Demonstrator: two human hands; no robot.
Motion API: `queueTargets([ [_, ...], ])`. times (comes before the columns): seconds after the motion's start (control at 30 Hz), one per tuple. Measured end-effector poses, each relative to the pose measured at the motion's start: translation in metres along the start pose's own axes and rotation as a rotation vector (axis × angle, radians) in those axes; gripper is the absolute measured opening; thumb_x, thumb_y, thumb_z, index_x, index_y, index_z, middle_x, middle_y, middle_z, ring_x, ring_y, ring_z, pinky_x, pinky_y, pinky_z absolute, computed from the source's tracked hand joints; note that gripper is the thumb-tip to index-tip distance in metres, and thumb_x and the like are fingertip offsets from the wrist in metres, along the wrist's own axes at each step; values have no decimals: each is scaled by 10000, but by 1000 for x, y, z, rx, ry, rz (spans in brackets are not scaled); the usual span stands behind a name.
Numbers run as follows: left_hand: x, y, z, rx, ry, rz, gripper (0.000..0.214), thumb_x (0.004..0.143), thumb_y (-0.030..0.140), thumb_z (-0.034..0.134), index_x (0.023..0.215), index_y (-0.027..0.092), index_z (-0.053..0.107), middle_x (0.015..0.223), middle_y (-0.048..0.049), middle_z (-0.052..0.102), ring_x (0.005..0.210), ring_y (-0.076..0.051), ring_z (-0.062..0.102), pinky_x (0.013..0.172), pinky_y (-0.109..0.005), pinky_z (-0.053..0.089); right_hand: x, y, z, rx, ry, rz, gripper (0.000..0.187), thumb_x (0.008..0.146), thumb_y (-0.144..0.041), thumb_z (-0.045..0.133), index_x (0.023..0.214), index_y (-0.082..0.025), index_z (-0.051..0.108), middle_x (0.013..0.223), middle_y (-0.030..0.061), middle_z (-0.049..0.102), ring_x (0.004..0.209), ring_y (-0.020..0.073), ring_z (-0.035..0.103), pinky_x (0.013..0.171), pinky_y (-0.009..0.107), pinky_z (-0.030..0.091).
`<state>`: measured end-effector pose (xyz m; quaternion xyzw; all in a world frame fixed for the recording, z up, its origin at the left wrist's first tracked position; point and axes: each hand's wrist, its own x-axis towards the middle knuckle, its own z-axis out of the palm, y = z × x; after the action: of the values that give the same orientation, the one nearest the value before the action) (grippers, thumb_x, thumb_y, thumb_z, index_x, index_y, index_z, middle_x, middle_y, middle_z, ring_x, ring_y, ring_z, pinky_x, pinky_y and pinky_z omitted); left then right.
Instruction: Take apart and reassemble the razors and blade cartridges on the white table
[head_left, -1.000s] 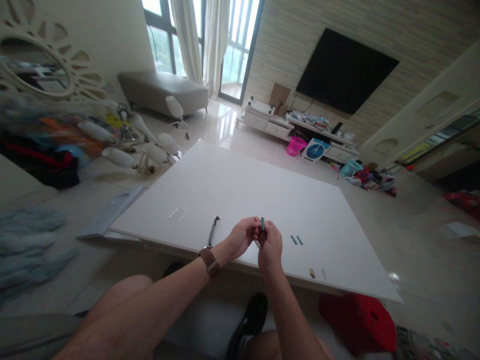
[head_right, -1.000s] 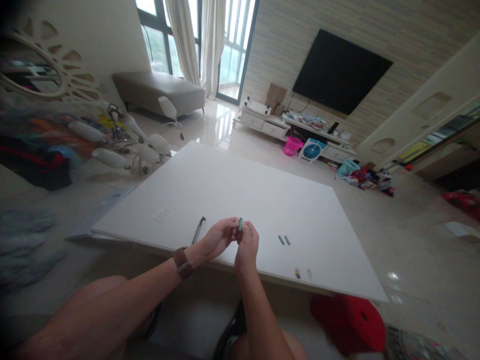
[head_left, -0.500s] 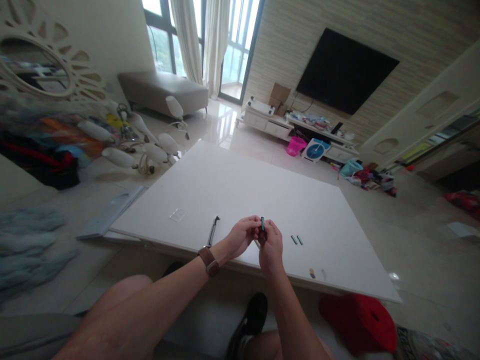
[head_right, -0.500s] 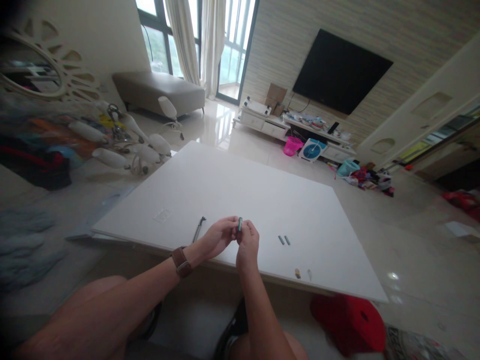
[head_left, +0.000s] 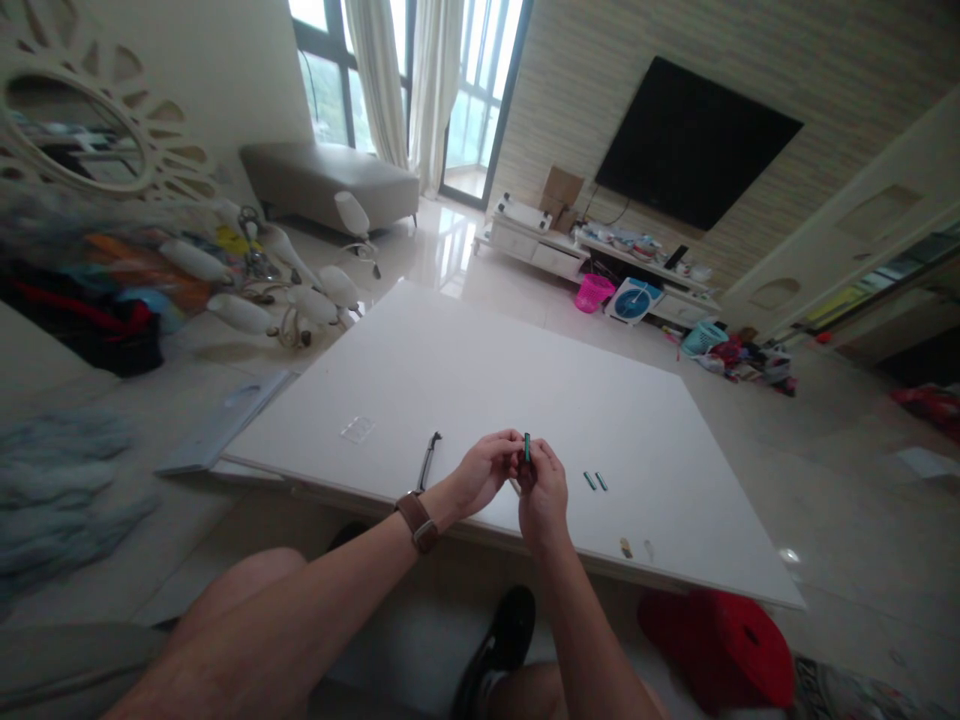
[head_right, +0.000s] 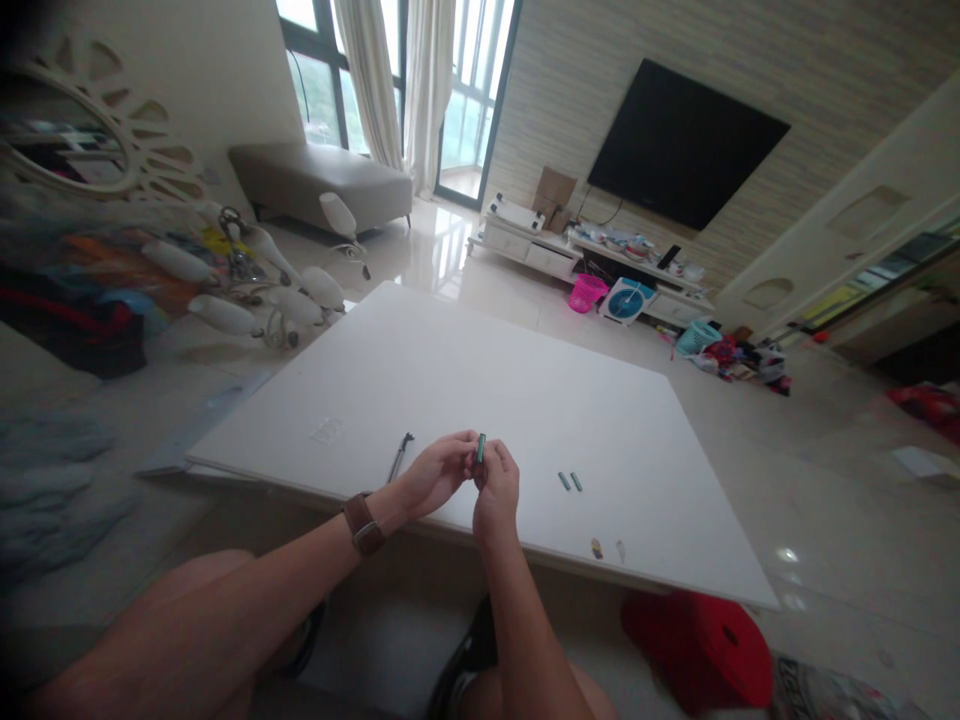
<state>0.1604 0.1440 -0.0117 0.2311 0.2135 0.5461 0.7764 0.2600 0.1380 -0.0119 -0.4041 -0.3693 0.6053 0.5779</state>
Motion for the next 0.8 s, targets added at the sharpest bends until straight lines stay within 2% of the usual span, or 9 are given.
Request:
queueTargets([
  [0.13, 1, -2, -1, -15, -1, -1, 126, 684, 189, 698, 669, 132, 587, 645, 8, 507, 599, -80, 447, 604, -218, 347, 0, 0, 0, -17, 11, -19, 290, 789, -376, 663, 634, -185, 509, 609, -42, 479, 579, 97, 413, 543, 216, 345],
  [0.4, -1, -1, 2, -34, 54, -20, 242, 682, 197, 780, 860, 147, 625, 665, 27, 550, 597, -64, 486, 588, -184, 348, 1, 1, -2, -7, 26, -5, 295, 775, -400, 681, 651, -185, 521, 608, -40, 492, 573, 95, 435, 541, 216, 355],
  [0.6, 0, -2, 3, 27, 53, 15, 327, 684, 206, 792, 980, 98, 706, 769, -13, 622, 600, -45, 462, 589, -183, 352, 3, 5, -5, 23, 44, 14, 244, 737, -394, 729, 782, -182, 617, 672, -31, 555, 586, 88, 468, 536, 201, 375],
  [0.8, 2, -6, 0, 24, 42, 37, 283, 692, 215, 796, 939, 104, 713, 751, -7, 616, 597, -45, 460, 584, -190, 346, 4, 7, -4, 25, 93, 35, 250, 713, -376, 725, 845, -181, 643, 691, -26, 585, 578, 89, 478, 522, 206, 363],
])
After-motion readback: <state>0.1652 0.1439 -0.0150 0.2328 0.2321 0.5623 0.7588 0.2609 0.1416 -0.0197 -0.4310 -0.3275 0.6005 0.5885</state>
